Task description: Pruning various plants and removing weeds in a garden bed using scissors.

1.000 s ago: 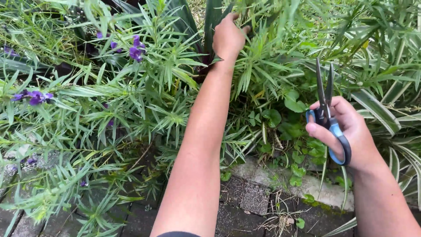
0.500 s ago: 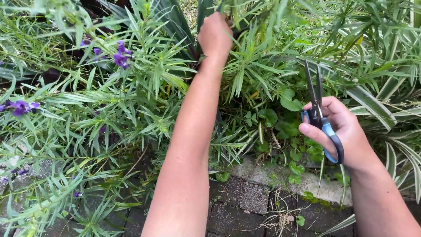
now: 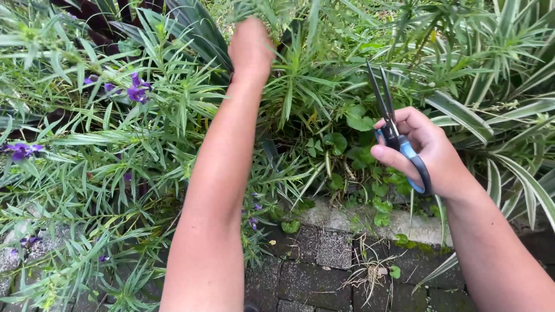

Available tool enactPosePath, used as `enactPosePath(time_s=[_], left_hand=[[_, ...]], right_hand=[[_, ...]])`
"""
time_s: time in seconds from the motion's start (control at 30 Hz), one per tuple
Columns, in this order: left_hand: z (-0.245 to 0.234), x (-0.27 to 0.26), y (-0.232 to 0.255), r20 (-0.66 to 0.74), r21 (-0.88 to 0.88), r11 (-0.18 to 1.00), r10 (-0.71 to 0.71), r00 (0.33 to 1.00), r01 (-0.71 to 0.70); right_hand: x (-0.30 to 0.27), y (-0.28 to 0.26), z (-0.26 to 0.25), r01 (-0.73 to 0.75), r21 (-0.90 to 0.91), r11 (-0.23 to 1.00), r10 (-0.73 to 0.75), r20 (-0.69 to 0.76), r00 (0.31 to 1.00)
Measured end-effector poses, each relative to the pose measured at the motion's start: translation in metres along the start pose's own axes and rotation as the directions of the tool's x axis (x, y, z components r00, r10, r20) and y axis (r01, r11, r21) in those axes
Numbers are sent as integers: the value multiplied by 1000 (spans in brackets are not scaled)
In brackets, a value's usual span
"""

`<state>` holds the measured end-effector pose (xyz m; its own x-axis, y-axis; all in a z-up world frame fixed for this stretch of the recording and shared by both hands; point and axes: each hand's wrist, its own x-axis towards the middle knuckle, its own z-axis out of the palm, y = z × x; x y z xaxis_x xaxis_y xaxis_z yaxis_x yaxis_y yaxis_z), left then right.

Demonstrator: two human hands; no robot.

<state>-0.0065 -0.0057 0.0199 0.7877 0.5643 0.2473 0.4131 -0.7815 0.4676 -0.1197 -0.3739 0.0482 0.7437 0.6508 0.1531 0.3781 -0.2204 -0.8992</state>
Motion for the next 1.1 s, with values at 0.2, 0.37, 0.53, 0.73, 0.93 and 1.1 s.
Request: enactPosePath(time_s=[0.2,0.37,0.53,0.73,0.93,1.1], left_hand=[[-22,-3,22,-84,-505,857,65,994,-99],[-87,-81,87,-17,-962,271,45,999,-28],[-112,-169,122,88,-976,216,260,962,30],[-65,-204,127,362,-829,551,404,840,93],[-51,-223,131,507,-737,575,119,854,357],[-2,-242,113,404,-618,779,206,891,100]], right_hand=[[-13,-11,-8,-49,7,999,50,-46,998],[-21,-16,-19,-29,105,994,37,-71,997],[-23,-7,-34,113,234,966,-81,-141,987],[-26,-6,-47,20,495,868,85,-188,978],[-27,21,-66,-184,551,814,282,-98,954],[-28,37,-78,-223,495,840,315,-111,943]])
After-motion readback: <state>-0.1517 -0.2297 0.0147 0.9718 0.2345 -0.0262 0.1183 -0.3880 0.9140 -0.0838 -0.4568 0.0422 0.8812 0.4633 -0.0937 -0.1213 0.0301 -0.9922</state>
